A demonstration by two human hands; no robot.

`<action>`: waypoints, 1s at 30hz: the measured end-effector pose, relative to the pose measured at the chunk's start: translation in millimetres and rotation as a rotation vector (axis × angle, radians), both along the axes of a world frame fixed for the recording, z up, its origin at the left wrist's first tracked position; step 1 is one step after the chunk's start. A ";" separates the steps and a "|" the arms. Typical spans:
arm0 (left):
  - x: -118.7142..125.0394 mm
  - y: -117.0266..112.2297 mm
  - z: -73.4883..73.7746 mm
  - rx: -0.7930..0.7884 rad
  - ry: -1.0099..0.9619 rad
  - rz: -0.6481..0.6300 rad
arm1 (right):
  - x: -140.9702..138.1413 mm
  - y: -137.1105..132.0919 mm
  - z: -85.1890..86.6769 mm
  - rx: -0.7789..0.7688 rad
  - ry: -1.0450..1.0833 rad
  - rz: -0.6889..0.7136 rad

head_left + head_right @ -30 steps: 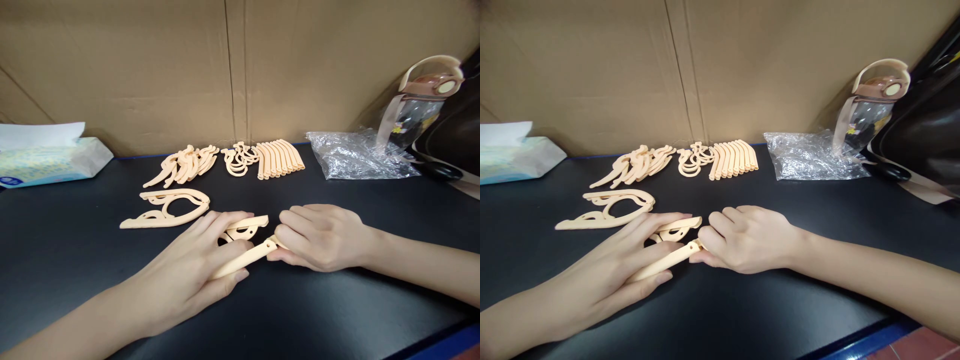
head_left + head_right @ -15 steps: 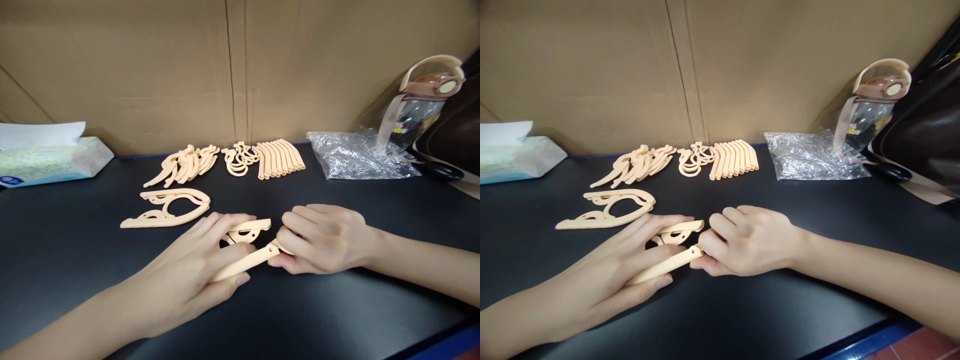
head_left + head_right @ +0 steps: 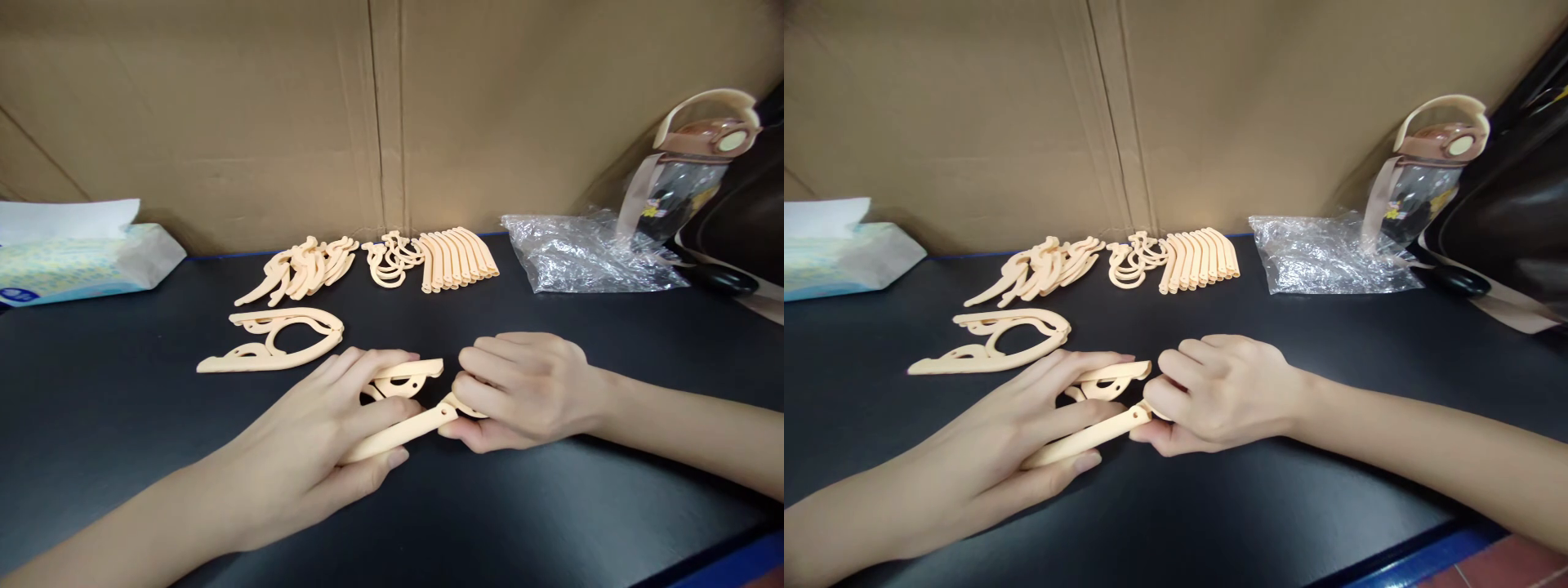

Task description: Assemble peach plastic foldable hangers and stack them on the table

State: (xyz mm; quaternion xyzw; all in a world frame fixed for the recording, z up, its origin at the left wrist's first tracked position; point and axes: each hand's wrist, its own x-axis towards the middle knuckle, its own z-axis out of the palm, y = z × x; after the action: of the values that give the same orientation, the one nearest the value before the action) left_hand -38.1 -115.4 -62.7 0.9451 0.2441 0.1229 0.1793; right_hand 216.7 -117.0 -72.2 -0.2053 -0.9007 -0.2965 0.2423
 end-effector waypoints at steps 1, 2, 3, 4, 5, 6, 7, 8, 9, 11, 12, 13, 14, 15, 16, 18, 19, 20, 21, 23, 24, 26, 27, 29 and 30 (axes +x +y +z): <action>0.3 -0.1 -0.1 0.006 -0.001 0.002 | 0.2 0.3 -0.5 0.000 0.001 0.001; 0.5 -0.2 -0.2 0.012 -0.002 0.005 | 0.6 0.6 -1.0 0.000 0.002 0.001; 0.7 -0.4 -0.4 0.017 -0.001 0.008 | 0.9 1.0 -1.5 0.003 0.004 0.003; 0.8 -0.5 -0.6 0.021 0.000 0.012 | 1.3 1.4 -2.0 0.006 0.004 0.006; 0.9 -0.5 -0.8 0.026 0.001 0.015 | 1.6 1.7 -2.3 0.010 0.002 0.006; 0.9 -0.5 -1.0 0.029 0.001 0.019 | 1.9 2.1 -2.6 0.013 0.000 0.004; 0.9 -0.5 -1.2 0.031 -0.002 0.021 | 2.1 2.3 -2.7 0.013 -0.003 0.001; 0.8 -0.3 -1.3 0.035 -0.007 0.023 | 2.2 2.4 -2.7 0.013 -0.006 -0.001; 0.8 -0.2 -1.5 0.039 -0.013 0.023 | 2.1 2.5 -2.5 0.012 -0.008 -0.003; 0.7 0.3 -1.6 0.040 -0.020 0.021 | 1.9 2.2 -1.7 0.012 -0.008 -0.007; 0.7 0.5 -1.6 0.035 -0.022 0.017 | 1.6 1.9 -1.3 0.014 -0.007 -0.006; 0.7 0.7 -1.6 0.028 -0.024 0.016 | 1.2 1.7 -0.7 0.018 -0.005 -0.006; 0.9 0.8 -1.5 0.018 -0.025 0.015 | 0.8 1.4 -0.2 0.022 -0.003 -0.005; 1.1 0.9 -1.5 0.010 -0.026 0.015 | 0.4 1.1 0.2 0.024 -0.002 -0.007; 1.2 1.0 -1.5 0.005 -0.027 0.017 | 0.0 0.9 0.6 0.022 -0.004 -0.007; 1.5 1.2 -1.7 0.007 -0.027 0.022 | -0.6 0.7 0.8 0.010 -0.007 -0.011; 1.4 1.3 -1.9 0.011 -0.027 0.024 | -0.6 0.8 0.7 -0.002 -0.009 -0.012; 1.2 1.4 -2.1 0.017 -0.029 0.028 | -0.5 1.1 0.4 -0.017 -0.009 -0.012; 0.7 1.5 -2.4 0.023 -0.033 0.034 | 0.0 1.7 0.0 -0.040 -0.010 -0.011; -0.9 1.6 -3.0 0.014 -0.048 0.051 | 1.5 3.7 -1.2 -0.104 -0.015 -0.009; -1.8 1.6 -3.4 0.000 -0.058 0.065 | 2.6 5.1 -1.9 -0.140 -0.018 -0.006; -3.7 1.2 -4.2 -0.027 -0.080 0.099 | 5.1 7.9 -2.6 -0.194 -0.019 0.009; -4.4 1.0 -4.7 -0.036 -0.092 0.117 | 6.4 9.1 -2.6 -0.213 -0.022 0.023; -5.1 0.8 -6.0 -0.041 -0.115 0.158 | 8.6 10.6 -1.6 -0.246 -0.030 0.060; -5.2 0.9 -6.8 -0.043 -0.125 0.178 | 9.4 10.8 -0.7 -0.270 -0.035 0.078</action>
State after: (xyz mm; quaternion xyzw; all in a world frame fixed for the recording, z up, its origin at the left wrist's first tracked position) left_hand -43.2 -114.5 -69.5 0.9061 0.3179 0.1919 0.2029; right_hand 226.2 -106.1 -72.9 -0.1958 -0.9438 -0.1664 0.2078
